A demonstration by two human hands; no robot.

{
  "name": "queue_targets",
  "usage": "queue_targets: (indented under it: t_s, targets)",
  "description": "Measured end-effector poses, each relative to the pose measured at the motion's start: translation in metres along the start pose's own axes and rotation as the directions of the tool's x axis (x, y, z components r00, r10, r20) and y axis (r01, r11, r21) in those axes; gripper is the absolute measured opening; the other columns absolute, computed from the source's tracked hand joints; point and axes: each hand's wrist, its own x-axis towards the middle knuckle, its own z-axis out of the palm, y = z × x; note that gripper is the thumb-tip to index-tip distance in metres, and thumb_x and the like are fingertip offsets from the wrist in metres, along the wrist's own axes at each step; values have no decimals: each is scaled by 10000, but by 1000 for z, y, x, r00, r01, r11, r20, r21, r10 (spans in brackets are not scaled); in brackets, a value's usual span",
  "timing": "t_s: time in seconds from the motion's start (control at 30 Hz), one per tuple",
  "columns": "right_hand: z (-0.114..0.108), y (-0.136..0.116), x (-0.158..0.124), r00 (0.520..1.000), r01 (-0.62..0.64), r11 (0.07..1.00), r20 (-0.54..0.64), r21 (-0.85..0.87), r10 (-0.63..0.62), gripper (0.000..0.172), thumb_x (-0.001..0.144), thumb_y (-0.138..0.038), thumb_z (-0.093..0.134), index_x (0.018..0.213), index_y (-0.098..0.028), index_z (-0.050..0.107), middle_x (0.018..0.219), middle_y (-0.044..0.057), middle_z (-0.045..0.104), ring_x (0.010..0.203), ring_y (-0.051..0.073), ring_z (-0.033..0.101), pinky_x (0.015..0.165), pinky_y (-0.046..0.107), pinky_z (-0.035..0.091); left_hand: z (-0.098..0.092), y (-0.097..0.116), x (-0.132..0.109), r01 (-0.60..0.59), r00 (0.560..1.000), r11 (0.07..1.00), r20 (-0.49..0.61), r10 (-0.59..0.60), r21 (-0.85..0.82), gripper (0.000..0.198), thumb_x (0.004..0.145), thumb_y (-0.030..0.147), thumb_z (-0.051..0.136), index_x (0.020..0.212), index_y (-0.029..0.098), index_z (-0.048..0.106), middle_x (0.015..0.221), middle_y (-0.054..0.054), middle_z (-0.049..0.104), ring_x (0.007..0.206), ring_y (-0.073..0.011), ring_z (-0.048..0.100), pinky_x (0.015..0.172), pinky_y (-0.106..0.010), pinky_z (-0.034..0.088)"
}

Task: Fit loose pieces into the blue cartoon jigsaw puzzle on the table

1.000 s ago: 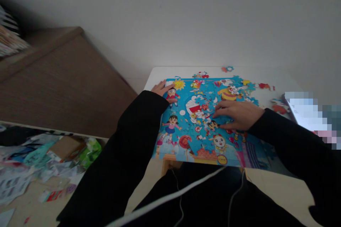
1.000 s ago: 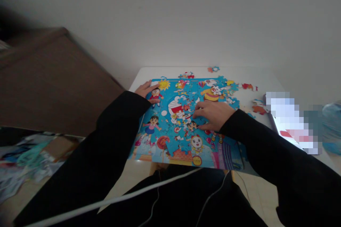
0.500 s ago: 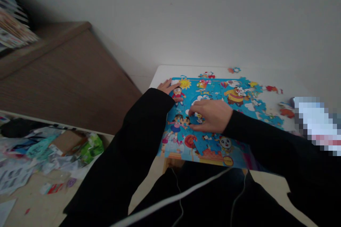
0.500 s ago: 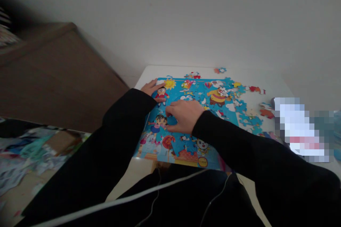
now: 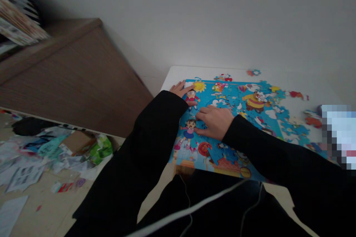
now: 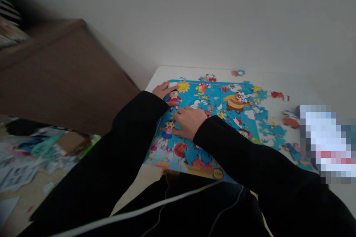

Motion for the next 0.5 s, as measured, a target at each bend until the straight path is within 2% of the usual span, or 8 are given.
queue_targets:
  t_s: [0.17, 0.27, 0.33, 0.4, 0.5]
  targets:
    - [1, 0, 1, 1000, -4, 1000, 2, 10, 4, 355, 832, -489, 457, 936, -188, 612, 962, 90, 640, 884, 230, 587, 530, 273, 341, 2, -2, 0, -5, 1000, 1000, -13, 5, 1, 817, 695, 596, 633, 1390, 312, 312, 1518, -62, 110, 1370, -342, 139, 1109, -498, 163]
    - [1, 0, 1, 1000, -15, 1000, 15, 21, 15, 360, 834, -495, 456, 944, -191, 614, 959, 79, 638, 866, 236, 597, 516, 280, 326, -6, 3, -6, -37, 999, 999, -27, 36, -37, 792, 727, 618, 585, 1387, 257, 338, 1522, -78, 60, 1377, -333, 102, 1120, -472, 161]
    - [1, 1, 1, 999, -25, 999, 26, 30, 25, 376, 832, -519, 451, 951, -201, 613, 959, 72, 636, 849, 237, 606, 500, 280, 305, -14, 8, -9, -53, 998, 997, -29, 52, -51, 815, 729, 656, 551, 1392, 237, 331, 1523, -74, 50, 1377, -346, 76, 1113, -505, 150]
    - [-1, 3, 0, 999, -29, 999, 29, 44, 28, 438, 817, -584, 437, 983, -214, 603, 953, 69, 637, 829, 237, 613, 486, 277, 281, -23, 14, -12, -83, 997, 995, 2, 83, -54, 876, 700, 689, 557, 1402, 229, 306, 1519, -82, 72, 1373, -368, 53, 1088, -570, 143]
    - [-8, 4, -2, 999, -47, 998, 20, 44, 46, 533, 777, -672, 422, 1015, -222, 578, 941, 70, 643, 818, 244, 619, 477, 275, 254, -33, 21, -16, -171, 978, 983, 111, 178, -69, 976, 620, 697, 629, 1411, 250, 274, 1512, -94, 99, 1372, -381, 7, 1049, -639, 130]
